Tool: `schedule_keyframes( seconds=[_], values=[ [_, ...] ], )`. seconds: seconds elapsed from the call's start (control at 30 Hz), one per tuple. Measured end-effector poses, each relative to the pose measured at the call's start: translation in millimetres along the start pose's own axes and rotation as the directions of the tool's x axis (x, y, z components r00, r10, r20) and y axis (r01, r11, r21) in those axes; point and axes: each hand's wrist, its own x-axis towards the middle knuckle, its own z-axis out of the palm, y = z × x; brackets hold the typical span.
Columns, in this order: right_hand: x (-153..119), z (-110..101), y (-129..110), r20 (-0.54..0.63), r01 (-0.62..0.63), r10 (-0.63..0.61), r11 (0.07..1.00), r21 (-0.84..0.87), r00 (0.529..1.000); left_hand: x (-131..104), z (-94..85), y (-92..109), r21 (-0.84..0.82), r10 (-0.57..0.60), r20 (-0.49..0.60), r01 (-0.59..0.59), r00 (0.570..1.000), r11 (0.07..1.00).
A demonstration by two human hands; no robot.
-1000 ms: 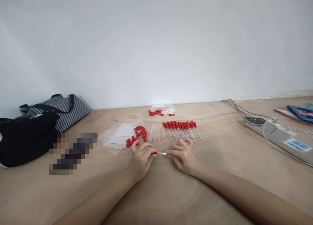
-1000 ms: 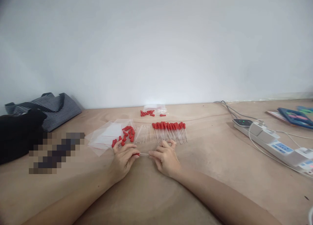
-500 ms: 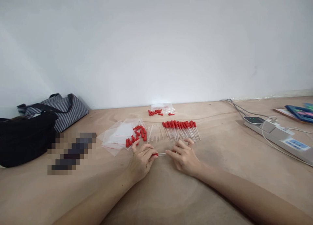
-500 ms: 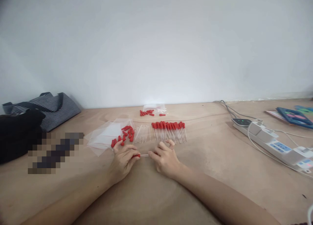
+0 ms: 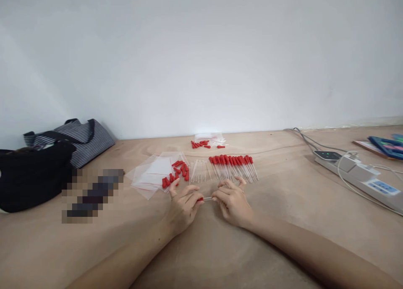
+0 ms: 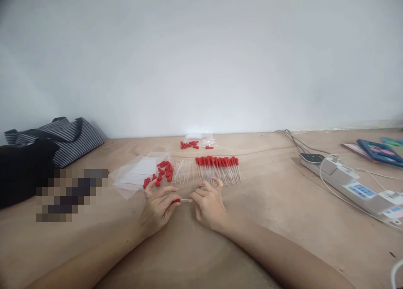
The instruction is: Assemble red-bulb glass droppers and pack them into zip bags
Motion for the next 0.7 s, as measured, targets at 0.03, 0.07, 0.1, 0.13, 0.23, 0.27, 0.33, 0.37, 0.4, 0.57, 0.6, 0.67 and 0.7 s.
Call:
schedule_keyframes(
  seconds=[0.03,0.07,0.1,0.13,0.23,0.27,0.33,0.37,0.4,0.57,0.6,0.67,0.7],
  values=[
    [0.2,0.4,-0.7,0.008,-0.009,0.009,1.0,0.023,1.0,0.0,-0.2,0.3,0.001,0.004,-0.002,-0.004,1.0,1.0],
    [0.4,0.7,-1.4,0.017,-0.02,0.019,0.999,0.049,1.0,-0.1,-0.3,0.5,0.002,0.01,-0.001,-0.01,1.0,1.0],
    [0.6,0.8,-1.9,0.027,-0.031,0.029,0.997,0.073,0.999,-0.1,-0.3,0.5,0.003,0.014,0.001,-0.014,1.0,1.0],
    [0.9,0.9,-2.2,0.038,-0.042,0.038,0.995,0.092,0.999,-0.1,-0.3,0.2,0.003,0.015,0.002,-0.015,1.0,1.0],
    [2.5,0.4,-0.8,0.083,-0.059,0.051,0.993,0.102,0.995,0.3,-0.1,-2.4,0.004,0.01,0.011,-0.01,1.0,1.0],
    [3.3,0.1,0.4,0.098,-0.053,0.044,0.994,0.093,0.994,0.6,-0.1,-3.7,0.007,0.004,0.015,-0.004,1.0,1.0],
    [5.0,-0.8,3.7,0.111,-0.019,0.012,0.998,0.063,0.994,1.3,-0.3,-6.4,0.015,-0.009,0.021,0.009,1.0,1.0],
    [5.5,-1.2,5.2,0.107,0.006,-0.011,0.999,0.041,0.994,1.5,-0.4,-7.7,0.021,-0.015,0.022,0.015,1.0,1.0],
    [5.9,-1.6,6.5,0.099,0.033,-0.034,0.999,0.015,0.995,1.6,-0.4,-8.8,0.027,-0.016,0.023,0.015,1.0,1.0],
    [4.8,-3.9,10.5,0.08,0.086,-0.078,0.991,-0.1,0.994,-0.7,0.0,-15.5,0.037,0.01,0.019,-0.011,1.0,0.999],
    [5.0,-4.5,12.7,0.074,0.061,-0.053,0.992,-0.111,0.996,-1.6,-0.2,-18.2,0.055,-0.01,0.018,0.009,1.0,0.998],
    [7.1,-6.0,20.6,0.032,-0.052,0.056,0.991,-0.127,0.998,-3.6,-1.4,-25.1,0.115,-0.07,0.026,0.067,0.997,0.991],
    [8.8,-6.9,26.5,-0.004,-0.136,0.137,0.982,-0.133,0.991,-4.6,-2.2,-29.1,0.148,-0.1,0.039,0.094,0.994,0.985]
  ],
)
